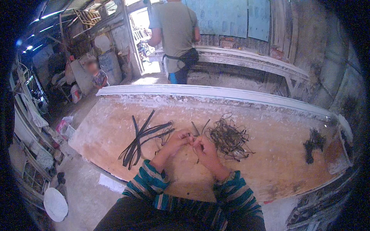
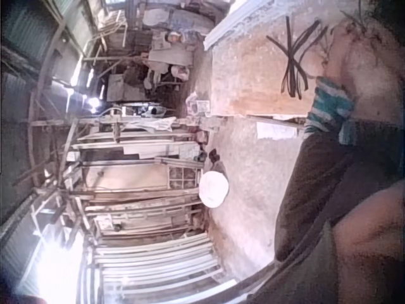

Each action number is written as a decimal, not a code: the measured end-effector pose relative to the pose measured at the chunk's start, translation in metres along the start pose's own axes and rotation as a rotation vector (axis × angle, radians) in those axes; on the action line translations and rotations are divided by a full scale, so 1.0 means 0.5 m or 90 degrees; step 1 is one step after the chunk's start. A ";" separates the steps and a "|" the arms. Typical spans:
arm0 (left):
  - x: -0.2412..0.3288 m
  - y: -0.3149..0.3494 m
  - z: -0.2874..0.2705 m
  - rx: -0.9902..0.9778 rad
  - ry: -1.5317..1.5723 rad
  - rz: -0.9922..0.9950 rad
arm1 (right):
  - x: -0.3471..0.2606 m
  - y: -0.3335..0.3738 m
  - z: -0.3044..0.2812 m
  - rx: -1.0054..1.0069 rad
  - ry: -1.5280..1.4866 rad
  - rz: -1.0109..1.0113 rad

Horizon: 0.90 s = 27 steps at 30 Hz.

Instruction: The person sorts and arranges thin black strips on a wooden workbench. They pick up, separate, and place the strips into piles while another person works in the background.

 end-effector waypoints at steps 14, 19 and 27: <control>0.030 -0.001 0.021 0.004 0.043 0.068 | 0.026 -0.003 0.007 -0.007 -0.192 0.114; 0.029 -0.007 0.056 -0.082 -0.031 0.056 | 0.022 -0.003 -0.024 0.123 -0.166 0.121; 0.018 -0.010 0.075 -0.089 -0.009 0.050 | 0.027 -0.008 -0.033 0.145 -0.264 0.103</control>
Point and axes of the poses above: each hand's wrist, its own y-axis away from the middle knuckle, its own z-axis out of the palm, x = y × z, the point moved 5 cm from there along -y, towards the middle knuckle, and after that the axes turned 13 degrees about -x, right-handed, at the moved point
